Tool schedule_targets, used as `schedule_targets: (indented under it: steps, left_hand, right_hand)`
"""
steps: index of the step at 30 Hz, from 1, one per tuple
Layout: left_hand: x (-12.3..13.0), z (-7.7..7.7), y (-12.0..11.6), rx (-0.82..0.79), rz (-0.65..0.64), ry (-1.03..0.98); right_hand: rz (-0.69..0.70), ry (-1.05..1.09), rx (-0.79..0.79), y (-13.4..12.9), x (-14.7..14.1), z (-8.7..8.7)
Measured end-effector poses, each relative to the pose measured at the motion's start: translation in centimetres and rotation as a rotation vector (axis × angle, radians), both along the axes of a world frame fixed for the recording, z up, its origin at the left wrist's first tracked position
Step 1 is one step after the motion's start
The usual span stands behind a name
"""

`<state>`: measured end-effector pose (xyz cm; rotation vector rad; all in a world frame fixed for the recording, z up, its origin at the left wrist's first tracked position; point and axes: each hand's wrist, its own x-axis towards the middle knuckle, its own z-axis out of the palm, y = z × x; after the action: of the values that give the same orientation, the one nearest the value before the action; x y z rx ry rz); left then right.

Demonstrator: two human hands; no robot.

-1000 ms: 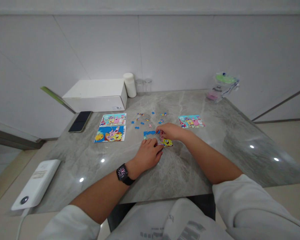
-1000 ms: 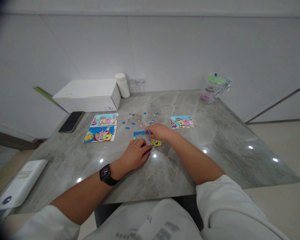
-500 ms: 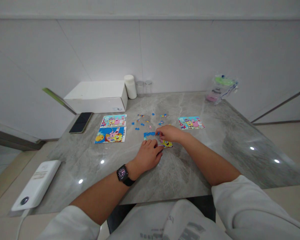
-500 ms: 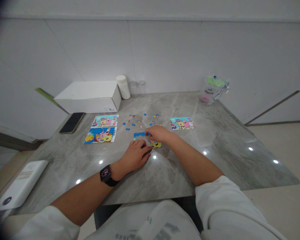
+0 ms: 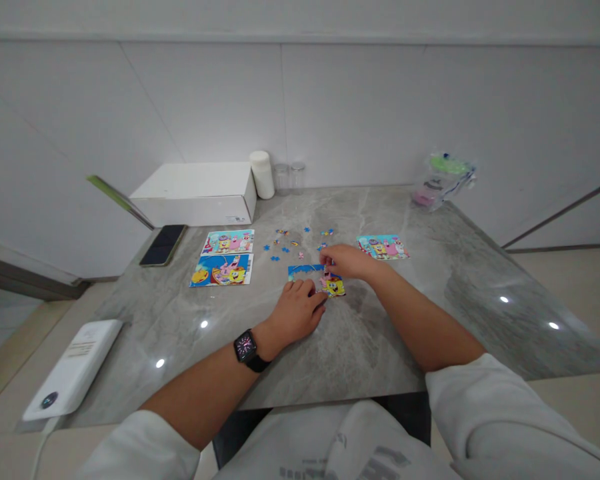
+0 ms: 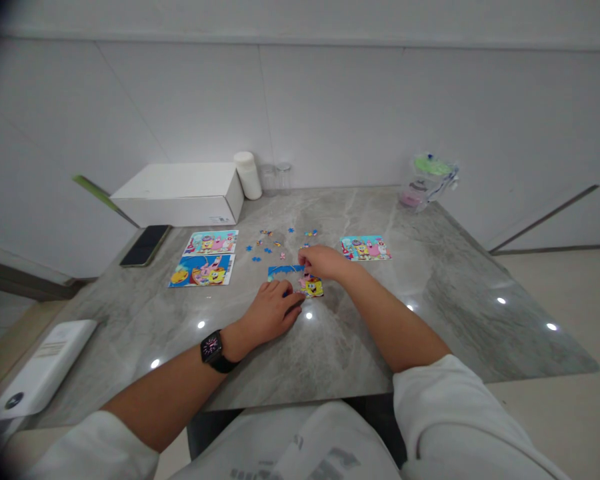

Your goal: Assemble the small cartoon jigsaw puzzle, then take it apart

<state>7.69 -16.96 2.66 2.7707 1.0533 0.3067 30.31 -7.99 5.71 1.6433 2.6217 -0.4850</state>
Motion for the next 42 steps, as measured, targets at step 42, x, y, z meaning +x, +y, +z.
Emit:
schedule_targets:
  steps: [42]
  left_hand:
    - [-0.1,-1.1,2.3,-0.101,0.061,-0.535]
  right_hand:
    - [-0.347,0.264,0.391,1.8,3.3,0.9]
